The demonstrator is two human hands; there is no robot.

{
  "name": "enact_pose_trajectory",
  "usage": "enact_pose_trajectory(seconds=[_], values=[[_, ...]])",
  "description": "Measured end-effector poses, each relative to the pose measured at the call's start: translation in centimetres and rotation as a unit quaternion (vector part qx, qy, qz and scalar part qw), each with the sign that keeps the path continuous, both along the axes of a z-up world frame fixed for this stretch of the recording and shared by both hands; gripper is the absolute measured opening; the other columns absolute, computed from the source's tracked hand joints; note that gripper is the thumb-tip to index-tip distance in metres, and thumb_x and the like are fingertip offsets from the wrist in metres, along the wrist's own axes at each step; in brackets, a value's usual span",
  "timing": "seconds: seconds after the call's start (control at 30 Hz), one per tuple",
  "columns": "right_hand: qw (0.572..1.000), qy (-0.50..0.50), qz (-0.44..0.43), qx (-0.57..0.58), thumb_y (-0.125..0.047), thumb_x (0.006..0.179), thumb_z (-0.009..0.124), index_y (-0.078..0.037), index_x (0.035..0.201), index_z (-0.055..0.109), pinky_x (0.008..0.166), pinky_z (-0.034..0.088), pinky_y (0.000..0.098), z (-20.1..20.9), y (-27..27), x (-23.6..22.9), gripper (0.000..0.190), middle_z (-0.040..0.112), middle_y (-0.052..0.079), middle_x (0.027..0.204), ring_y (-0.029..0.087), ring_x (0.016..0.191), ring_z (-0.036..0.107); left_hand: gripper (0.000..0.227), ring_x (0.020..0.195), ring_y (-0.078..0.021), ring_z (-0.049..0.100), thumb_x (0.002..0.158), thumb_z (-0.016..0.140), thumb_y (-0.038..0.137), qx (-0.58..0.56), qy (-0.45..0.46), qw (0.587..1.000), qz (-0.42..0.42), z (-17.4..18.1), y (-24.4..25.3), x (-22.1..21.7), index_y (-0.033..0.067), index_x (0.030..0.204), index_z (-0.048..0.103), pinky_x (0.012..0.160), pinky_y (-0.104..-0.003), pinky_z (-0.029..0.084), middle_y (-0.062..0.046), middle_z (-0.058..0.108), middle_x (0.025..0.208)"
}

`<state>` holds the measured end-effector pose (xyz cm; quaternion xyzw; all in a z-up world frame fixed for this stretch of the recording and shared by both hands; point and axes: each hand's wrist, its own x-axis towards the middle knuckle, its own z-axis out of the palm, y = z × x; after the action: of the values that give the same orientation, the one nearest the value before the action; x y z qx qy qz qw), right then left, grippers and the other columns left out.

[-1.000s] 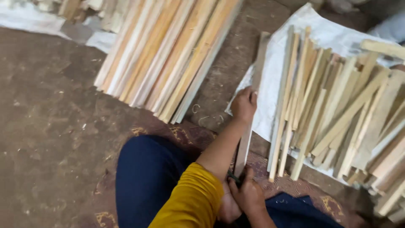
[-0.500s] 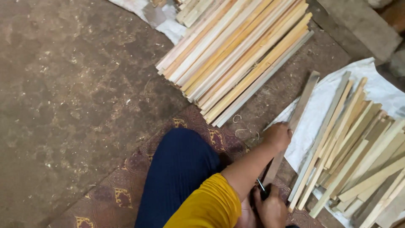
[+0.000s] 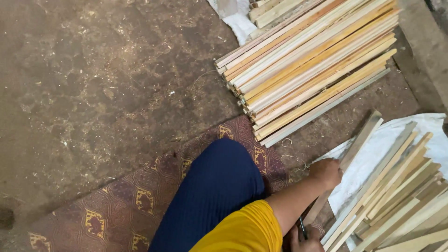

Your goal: Marking wooden slats with a pen using a reference slat as a guide

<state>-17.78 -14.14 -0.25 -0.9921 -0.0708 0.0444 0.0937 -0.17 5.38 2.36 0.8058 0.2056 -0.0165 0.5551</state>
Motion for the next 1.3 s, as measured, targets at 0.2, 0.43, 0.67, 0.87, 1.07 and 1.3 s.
enact_pose_trajectory(seconds=[0.2, 0.43, 0.67, 0.87, 1.07, 1.3], values=[[0.998, 0.050, -0.024, 0.010, -0.042, 0.078, 0.082, 0.001, 0.090, 0.075, 0.053, 0.053, 0.0413, 0.5, 1.1, -0.3, 0.045, 0.068, 0.020, 0.060, 0.034, 0.054, 0.068, 0.040, 0.093, -0.0425, 0.068, 0.095, 0.052, 0.019, -0.013, -0.011, 1.000, 0.017, -0.8, -0.5, 0.5, -0.0022, 0.126, 0.065, 0.077, -0.054, 0.053, -0.023, 0.071, 0.110], [0.996, 0.077, -0.023, -0.048, -0.050, 0.076, 0.079, -0.004, 0.114, 0.073, 0.058, 0.059, 0.0407, -2.1, -1.1, 0.8, 0.061, 0.074, 0.017, 0.068, 0.033, 0.062, 0.074, 0.038, 0.071, -0.0319, 0.067, 0.100, 0.051, 0.024, 0.009, 0.024, 1.000, -0.017, 0.4, 0.2, 0.2, -0.0003, 0.126, 0.066, 0.063, -0.046, 0.053, -0.017, 0.071, 0.095], [0.995, 0.071, -0.027, -0.064, -0.056, 0.076, 0.075, -0.011, 0.104, 0.076, 0.059, 0.054, 0.0407, -1.6, -0.9, 0.6, 0.053, 0.071, 0.009, 0.064, 0.031, 0.059, 0.069, 0.044, 0.094, -0.0374, 0.069, 0.096, 0.054, 0.029, 0.027, 0.012, 0.999, 0.012, -0.3, -0.5, 0.8, 0.0008, 0.128, 0.066, 0.078, -0.052, 0.052, -0.019, 0.073, 0.109], [0.993, 0.074, 0.000, -0.087, -0.058, 0.079, 0.070, -0.012, 0.097, 0.071, 0.064, 0.056, 0.0479, 1.0, 0.8, 0.3, 0.050, 0.074, 0.015, 0.072, 0.040, 0.069, 0.071, 0.041, 0.092, -0.0397, 0.069, 0.096, 0.054, 0.031, 0.034, 0.008, 0.999, 0.026, -0.1, -0.7, 0.8, 0.0016, 0.121, 0.067, 0.075, -0.054, 0.051, -0.019, 0.073, 0.108], [0.997, 0.079, 0.013, 0.007, -0.050, 0.086, 0.069, -0.006, 0.108, 0.069, 0.065, 0.058, 0.0452, 2.7, 0.2, -0.4, 0.050, 0.074, 0.016, 0.077, 0.037, 0.070, 0.072, 0.040, 0.079, -0.0378, 0.069, 0.098, 0.058, 0.037, 0.096, -0.025, 0.995, 0.023, -0.9, -1.5, 0.6, 0.0018, 0.117, 0.065, 0.070, -0.052, 0.054, -0.018, 0.072, 0.096], [0.998, 0.012, 0.002, -0.055, -0.036, 0.093, 0.063, -0.010, 0.117, 0.067, 0.064, 0.056, 0.0535, 4.2, -3.6, 0.1, 0.035, 0.072, 0.023, 0.092, 0.046, 0.073, 0.069, 0.038, 0.069, -0.0325, 0.068, 0.098, 0.062, 0.037, 0.182, -0.025, 0.983, 0.019, -1.4, -2.0, 0.6, 0.0071, 0.123, 0.062, 0.061, -0.048, 0.054, -0.013, 0.072, 0.094]])
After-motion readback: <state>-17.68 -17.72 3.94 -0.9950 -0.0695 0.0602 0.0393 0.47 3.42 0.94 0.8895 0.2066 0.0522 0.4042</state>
